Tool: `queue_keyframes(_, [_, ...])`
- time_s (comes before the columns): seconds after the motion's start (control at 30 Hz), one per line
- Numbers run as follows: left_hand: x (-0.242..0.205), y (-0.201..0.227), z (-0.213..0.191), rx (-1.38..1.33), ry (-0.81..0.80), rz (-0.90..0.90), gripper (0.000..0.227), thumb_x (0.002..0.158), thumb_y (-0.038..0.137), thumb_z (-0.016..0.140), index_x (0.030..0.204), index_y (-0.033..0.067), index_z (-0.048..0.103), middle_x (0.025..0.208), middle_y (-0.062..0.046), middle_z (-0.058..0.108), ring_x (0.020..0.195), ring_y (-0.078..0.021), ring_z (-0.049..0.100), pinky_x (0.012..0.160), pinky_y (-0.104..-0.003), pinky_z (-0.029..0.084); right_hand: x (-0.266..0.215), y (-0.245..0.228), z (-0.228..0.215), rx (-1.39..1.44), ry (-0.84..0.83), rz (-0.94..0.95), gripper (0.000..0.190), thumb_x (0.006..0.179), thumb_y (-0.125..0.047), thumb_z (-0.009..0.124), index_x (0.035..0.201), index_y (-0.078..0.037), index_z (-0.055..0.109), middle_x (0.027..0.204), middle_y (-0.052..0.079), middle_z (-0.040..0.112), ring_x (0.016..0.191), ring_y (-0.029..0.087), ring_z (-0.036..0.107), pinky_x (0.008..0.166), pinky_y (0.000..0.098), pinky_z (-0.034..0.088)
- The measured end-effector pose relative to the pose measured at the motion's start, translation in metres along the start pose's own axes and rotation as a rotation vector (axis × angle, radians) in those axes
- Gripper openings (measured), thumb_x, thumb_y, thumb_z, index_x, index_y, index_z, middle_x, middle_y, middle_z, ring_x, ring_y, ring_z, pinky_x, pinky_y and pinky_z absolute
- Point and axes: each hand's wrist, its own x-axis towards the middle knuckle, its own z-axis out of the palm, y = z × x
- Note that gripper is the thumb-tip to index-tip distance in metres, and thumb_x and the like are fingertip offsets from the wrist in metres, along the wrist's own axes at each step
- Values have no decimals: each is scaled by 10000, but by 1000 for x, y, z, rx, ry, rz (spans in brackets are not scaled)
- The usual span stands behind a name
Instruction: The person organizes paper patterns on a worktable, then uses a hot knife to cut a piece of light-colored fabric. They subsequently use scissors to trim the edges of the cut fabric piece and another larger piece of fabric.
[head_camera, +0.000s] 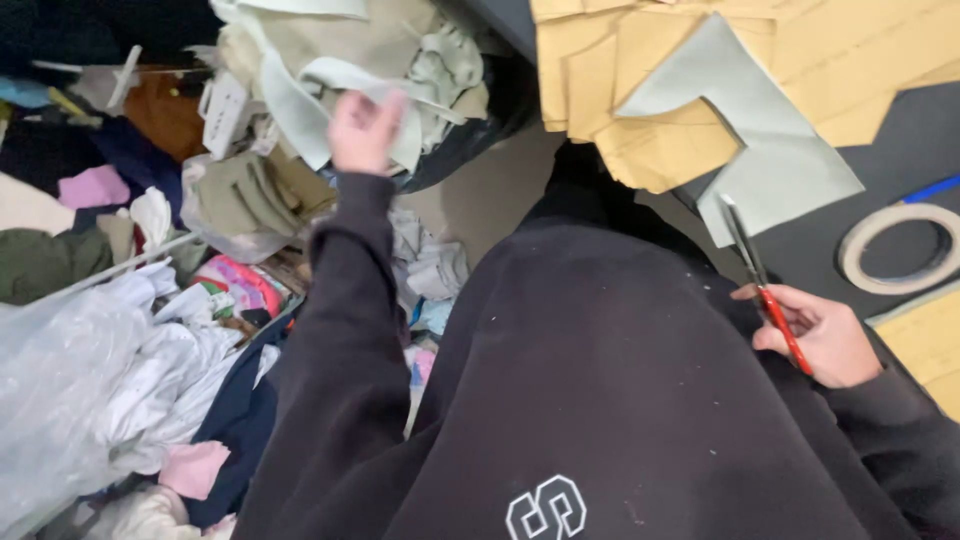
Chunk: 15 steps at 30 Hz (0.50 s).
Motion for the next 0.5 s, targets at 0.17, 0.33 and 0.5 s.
queue_keyframes(0.17, [3,64,-2,511,389,450,704,789,156,926,1344,-10,526,1243,-141,640,1116,-236,653,919,-359,568,-13,3,-1,92,79,-110,600,775,-5,764,1356,46,626,811,-49,531,687,31,469,621,199,384])
queue_keyframes(0.33, [-85,141,165,75,-206,55,183,950,130,781,1101,34,739,1080,-64,702,886,-159,680,767,-309,587,-44,0,5,370,291,-84,456,877,-41,628,1325,43,621,693,-37,486,540,47,424,458,210,285])
queue_keyframes(0.5, [-136,123,297,181,-757,123,337,959,254,756,1212,41,692,1150,-66,752,1051,-150,723,918,-313,573,-62,12,18,379,415,-91,393,913,-70,626,1292,32,653,693,-43,485,538,40,411,454,204,279])
